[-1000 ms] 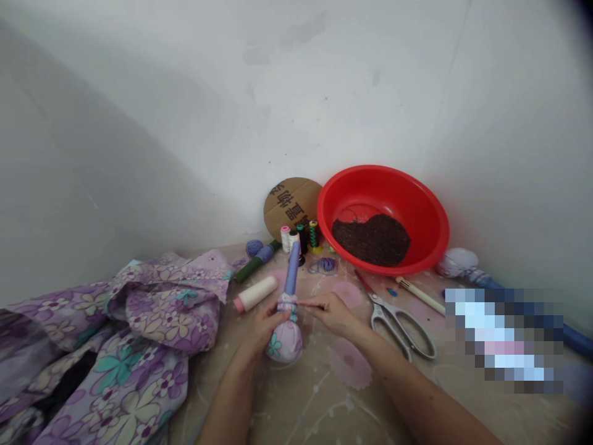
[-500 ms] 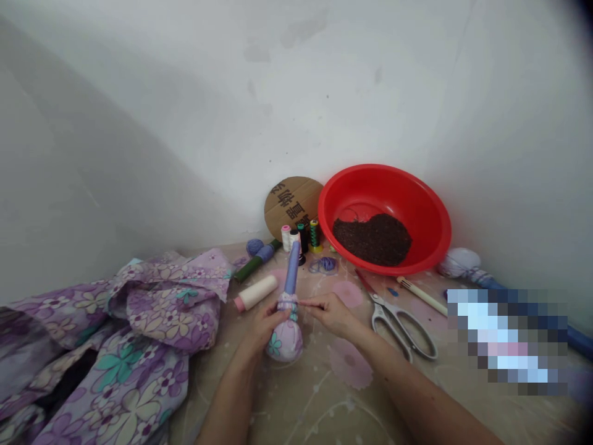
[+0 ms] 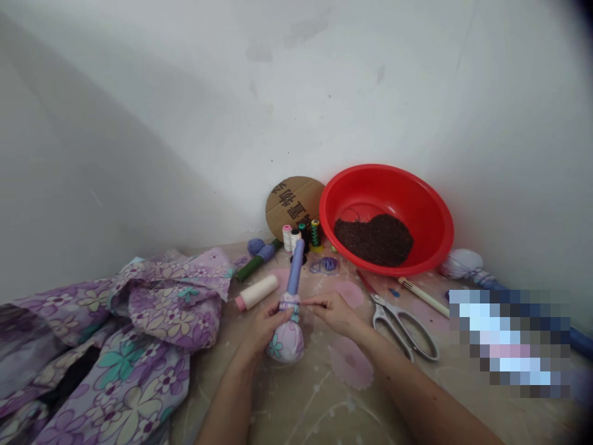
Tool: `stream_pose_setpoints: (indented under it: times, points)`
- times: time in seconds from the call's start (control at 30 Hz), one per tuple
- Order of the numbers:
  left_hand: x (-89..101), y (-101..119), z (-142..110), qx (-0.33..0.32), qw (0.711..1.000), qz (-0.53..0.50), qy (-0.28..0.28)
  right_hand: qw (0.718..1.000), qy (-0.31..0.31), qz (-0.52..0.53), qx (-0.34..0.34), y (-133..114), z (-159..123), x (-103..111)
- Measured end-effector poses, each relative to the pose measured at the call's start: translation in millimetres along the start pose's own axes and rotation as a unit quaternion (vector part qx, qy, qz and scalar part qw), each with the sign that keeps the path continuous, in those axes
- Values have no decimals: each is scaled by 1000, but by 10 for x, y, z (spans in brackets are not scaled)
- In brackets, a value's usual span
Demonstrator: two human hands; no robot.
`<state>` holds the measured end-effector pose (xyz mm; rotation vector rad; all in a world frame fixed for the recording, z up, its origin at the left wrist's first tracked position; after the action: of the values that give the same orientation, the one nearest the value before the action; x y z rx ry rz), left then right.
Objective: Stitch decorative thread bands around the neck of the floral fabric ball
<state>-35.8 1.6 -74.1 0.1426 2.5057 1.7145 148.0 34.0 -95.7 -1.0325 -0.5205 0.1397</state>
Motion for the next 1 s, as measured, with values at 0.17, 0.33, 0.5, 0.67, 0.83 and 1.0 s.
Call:
stream_pose_setpoints:
  times: [0.17, 0.33, 0.5, 0.67, 0.83, 1.0]
  points:
    - [2, 49, -43, 4, 1000, 24, 12, 1000, 14, -13, 0, -31, 4, 11]
    - [3, 73, -63, 16, 999, 30, -5, 1000, 20, -20, 4, -60, -1, 24]
    - [11, 68, -66, 25, 998, 48, -6, 999, 30, -24, 16, -51, -6, 30]
    - [-10, 103, -108, 29, 998, 50, 1, 999, 31, -33, 20, -55, -10, 3]
    - [15, 80, -96, 16, 998, 65, -1, 999, 38, -29, 15, -83, -12, -28]
    - [31, 72, -93, 17, 998, 55, -7, 998, 49, -40, 12, -80, -20, -51]
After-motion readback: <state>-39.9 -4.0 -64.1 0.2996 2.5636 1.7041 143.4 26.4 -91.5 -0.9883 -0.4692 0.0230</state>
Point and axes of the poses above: each hand's wrist, its own z-axis towards the middle knuckle, its own x-axis out of the back of the hand, y = z × x, the point moved 1 cm from there along z, towards the middle knuckle, and after that the axes turned 13 degrees about x, right-handed, at the moved point
